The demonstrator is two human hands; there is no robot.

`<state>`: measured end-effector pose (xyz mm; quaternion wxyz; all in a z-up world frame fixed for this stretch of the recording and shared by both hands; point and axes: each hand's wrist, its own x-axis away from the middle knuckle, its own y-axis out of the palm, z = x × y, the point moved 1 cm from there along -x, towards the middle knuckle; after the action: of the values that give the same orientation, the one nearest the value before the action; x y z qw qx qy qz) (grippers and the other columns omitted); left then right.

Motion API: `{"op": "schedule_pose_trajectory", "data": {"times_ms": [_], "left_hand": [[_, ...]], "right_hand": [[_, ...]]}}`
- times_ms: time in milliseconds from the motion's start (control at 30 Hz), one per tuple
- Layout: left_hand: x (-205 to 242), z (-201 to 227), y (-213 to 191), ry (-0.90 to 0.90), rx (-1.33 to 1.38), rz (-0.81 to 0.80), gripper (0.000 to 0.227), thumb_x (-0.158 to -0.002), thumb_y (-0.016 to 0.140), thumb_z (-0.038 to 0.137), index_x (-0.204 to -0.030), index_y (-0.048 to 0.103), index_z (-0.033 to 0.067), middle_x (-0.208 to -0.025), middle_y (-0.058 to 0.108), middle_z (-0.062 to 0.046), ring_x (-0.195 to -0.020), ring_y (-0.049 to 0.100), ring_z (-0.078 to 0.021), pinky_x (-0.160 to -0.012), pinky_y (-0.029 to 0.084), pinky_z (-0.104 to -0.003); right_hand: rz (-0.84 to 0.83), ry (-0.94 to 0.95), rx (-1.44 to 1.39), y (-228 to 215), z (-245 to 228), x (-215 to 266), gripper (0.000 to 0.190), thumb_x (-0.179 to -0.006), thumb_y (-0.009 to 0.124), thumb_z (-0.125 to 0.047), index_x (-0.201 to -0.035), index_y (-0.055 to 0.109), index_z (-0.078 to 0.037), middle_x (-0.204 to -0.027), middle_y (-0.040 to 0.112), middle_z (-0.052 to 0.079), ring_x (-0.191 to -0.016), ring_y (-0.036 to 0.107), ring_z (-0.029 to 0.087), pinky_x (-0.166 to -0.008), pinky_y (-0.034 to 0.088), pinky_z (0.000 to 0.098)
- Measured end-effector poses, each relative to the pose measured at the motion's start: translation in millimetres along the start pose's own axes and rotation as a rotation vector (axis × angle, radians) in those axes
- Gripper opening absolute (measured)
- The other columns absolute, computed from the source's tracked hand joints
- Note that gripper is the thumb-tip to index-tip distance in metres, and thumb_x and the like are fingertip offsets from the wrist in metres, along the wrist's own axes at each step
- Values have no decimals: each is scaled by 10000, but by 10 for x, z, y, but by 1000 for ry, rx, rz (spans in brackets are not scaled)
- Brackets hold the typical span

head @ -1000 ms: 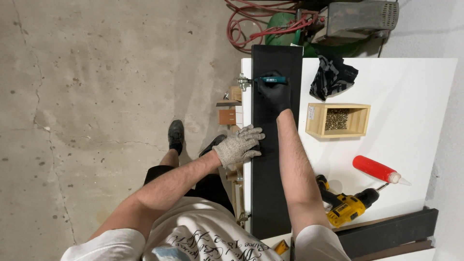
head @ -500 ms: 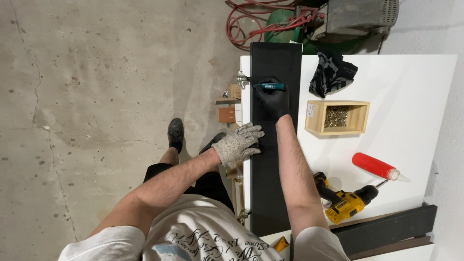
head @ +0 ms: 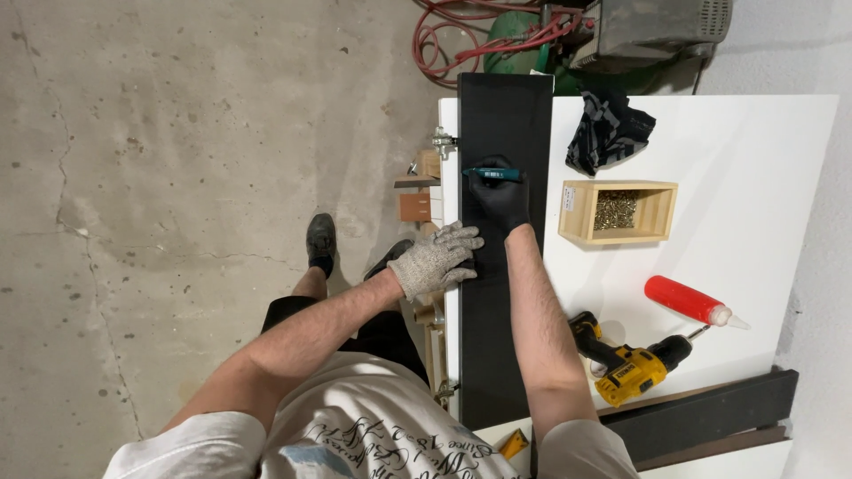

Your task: The person wipes a black rectangular panel on a white workbench using a black cloth. They repeatedly clean the surface, moving the cloth across the panel and occasionally adjusting their grip. The person also wipes the edges and corners of the panel.

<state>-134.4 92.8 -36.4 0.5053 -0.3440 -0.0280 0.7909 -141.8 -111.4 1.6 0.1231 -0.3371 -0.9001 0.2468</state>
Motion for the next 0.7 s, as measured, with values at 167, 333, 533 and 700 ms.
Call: {"op": "schedule_pose_trajectory", "data": {"times_ms": [167,333,533,700], "left_hand": [[-15,12,-8,-5,-12,7,389,-955,711,431,-994,663,47,-1296,690,-118,-1323,594,-342,-1171,402,-536],[-24,45,-35,-21,-12,-4,389,-963,701,439,-996,668,53,-1300,691,-99,-1336,587,-320,-1186,389,-524],[-48,48,-47,-17,-25,-7,378,-961,712,429,-997,652,57,-1296,686,-109,-1343,579,-333,-1175,399,-533],[-69,66,-54,-32,-5,-10,379,-966,710,422,-996,650,49,-1289,691,-120,-1334,587,-339,-1171,402,-538]], "right_hand": [[-20,-29,39,-2,49,112,142,-790,856,-131,-885,754,-155,-798,757,82,-801,749,188,-653,616,309],[-11,-24,22,-27,26,247,172,-783,870,-124,-907,753,-143,-824,765,86,-835,751,181,-690,617,310],[-3,20,10,-33,46,376,161,-765,863,-126,-882,760,-163,-797,765,46,-818,746,136,-704,606,285],[23,-41,31,-22,7,496,139,-807,873,-100,-880,754,-99,-768,749,123,-784,754,234,-666,612,347]]}}
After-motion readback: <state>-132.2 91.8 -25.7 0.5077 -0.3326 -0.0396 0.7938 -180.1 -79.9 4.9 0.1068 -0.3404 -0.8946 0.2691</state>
